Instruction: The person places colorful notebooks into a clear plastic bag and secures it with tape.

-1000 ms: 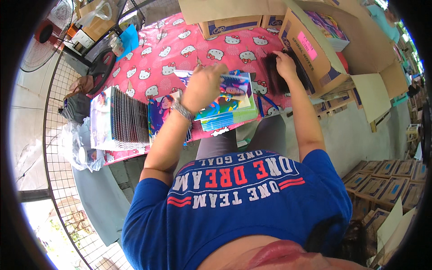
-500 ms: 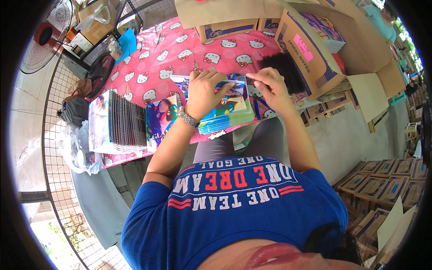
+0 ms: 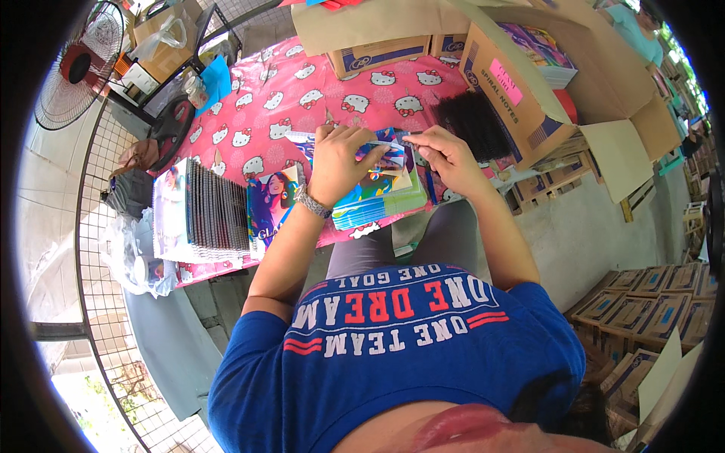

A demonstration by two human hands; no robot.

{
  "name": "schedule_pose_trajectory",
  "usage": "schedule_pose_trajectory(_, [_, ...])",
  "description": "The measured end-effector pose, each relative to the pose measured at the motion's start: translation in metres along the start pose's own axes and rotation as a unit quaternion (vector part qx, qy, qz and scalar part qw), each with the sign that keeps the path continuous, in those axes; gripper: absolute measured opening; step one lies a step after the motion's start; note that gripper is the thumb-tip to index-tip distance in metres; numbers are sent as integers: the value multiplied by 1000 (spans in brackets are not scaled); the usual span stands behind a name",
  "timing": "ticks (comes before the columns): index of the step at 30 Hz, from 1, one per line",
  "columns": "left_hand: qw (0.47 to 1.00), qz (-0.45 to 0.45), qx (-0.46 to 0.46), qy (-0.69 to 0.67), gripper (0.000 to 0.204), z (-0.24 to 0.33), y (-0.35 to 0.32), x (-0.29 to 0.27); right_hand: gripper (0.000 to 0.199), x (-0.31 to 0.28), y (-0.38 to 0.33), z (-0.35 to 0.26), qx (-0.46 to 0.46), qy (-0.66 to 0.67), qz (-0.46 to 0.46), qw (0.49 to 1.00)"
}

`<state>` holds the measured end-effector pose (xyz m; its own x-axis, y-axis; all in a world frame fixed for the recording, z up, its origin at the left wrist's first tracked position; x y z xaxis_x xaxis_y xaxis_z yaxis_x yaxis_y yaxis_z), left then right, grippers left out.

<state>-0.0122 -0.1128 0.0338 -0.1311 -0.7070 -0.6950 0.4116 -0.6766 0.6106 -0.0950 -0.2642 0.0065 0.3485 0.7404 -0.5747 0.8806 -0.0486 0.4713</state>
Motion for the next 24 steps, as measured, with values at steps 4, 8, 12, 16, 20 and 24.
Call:
schedule_pose_trajectory(4, [1000, 0, -25, 8, 20, 1, 2, -2, 28, -7, -5, -14, -50, -55, 18, 997])
schedule_pose_trajectory(8, [999, 5, -32, 20, 18, 7, 4, 4, 35, 30, -23, 42, 237, 304, -139, 912])
schedule_pose_trajectory(12, [999, 10, 39, 12, 23, 29, 9, 17, 27, -8, -3, -17, -23, -53, 88, 994])
schedule_pose_trajectory(16, [997, -35, 44, 47, 26, 36, 7, 29, 25, -2, 2, -1, 125, 0, 9, 992])
schedule_pose_trajectory(20, [998, -50, 42, 26, 27, 39, 2, 24, 32, -1, 2, -22, 26, -73, -10, 997])
schedule_pose_trajectory(24, [998, -29, 50, 8, 21, 44, -7, 11, 36, 29, 8, 15, 206, 244, -212, 924])
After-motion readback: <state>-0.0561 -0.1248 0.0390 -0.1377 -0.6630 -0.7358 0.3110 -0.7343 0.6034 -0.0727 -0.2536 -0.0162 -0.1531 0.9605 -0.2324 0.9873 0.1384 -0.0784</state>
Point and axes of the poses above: each hand's wrist, its own y-axis towards the middle knuckle, its own x-axis out of the palm, z = x × y, the point moved 9 cm from there along y, towards the middle knuckle, and after that the axes turned 9 degrees about -y, right-handed, at the moved point
